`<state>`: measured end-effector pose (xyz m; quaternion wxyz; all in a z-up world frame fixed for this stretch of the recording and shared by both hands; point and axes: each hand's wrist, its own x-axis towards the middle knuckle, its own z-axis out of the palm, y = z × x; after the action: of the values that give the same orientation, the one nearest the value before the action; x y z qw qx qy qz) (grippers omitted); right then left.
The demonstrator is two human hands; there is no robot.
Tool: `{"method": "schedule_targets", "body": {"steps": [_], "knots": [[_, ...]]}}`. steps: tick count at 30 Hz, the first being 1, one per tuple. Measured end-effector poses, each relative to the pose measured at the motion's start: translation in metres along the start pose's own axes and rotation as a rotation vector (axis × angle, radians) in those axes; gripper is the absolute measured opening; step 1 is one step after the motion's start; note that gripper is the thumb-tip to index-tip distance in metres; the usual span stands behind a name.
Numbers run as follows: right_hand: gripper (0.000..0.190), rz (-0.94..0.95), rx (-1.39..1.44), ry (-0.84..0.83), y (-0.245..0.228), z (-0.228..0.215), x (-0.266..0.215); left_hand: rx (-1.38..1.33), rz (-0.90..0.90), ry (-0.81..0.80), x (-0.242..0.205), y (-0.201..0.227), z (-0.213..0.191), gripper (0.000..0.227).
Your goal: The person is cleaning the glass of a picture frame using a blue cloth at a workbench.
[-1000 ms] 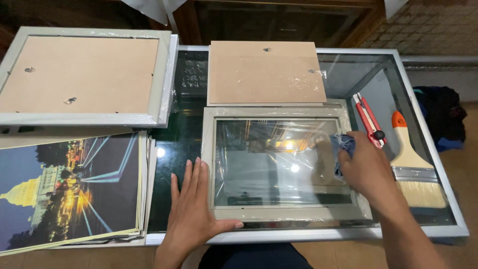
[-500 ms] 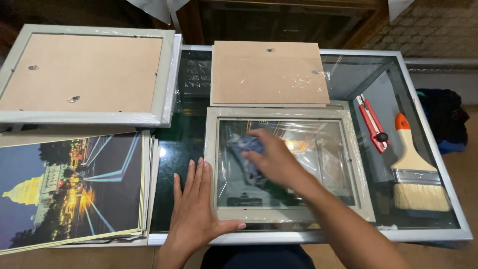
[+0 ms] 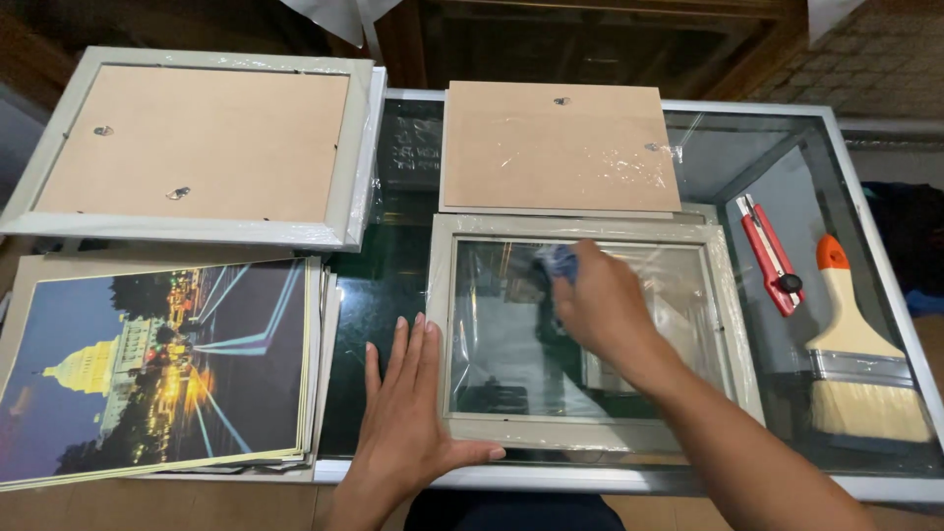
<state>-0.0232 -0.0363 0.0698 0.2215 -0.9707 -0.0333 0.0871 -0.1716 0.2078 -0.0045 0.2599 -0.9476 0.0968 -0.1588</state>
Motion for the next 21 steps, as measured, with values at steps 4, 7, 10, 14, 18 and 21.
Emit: {"method": "schedule_targets", "body": {"steps": [4,7,10,14,18,21], "knots": [[0.012,-0.186,0.055,-0.099,-0.053,0.017,0.023,-0.864,-0.011,-0.206,0.005,-0.006,-0.015,0.173],[0.046,-0.448,-0.129,-0.030,-0.056,0.028,0.048,-0.894,-0.019,-0.216,0.005,-0.007,-0.017,0.168],[0.046,-0.592,-0.153,-0.070,-0.055,0.013,0.031,-0.872,-0.032,-0.207,0.006,-0.007,-0.017,0.170],[0.049,-0.680,-0.155,-0.245,-0.031,0.018,-0.034,-0.851,-0.036,-0.186,0.005,-0.004,-0.012,0.176],[0.054,-0.937,-0.040,-0.164,-0.005,0.036,-0.087,-0.900,-0.046,-0.185,0.004,-0.003,-0.015,0.173],[0.049,-0.768,0.374,-0.265,-0.005,0.014,-0.090,-0.979,-0.058,-0.227,0.008,-0.007,-0.021,0.178]]}}
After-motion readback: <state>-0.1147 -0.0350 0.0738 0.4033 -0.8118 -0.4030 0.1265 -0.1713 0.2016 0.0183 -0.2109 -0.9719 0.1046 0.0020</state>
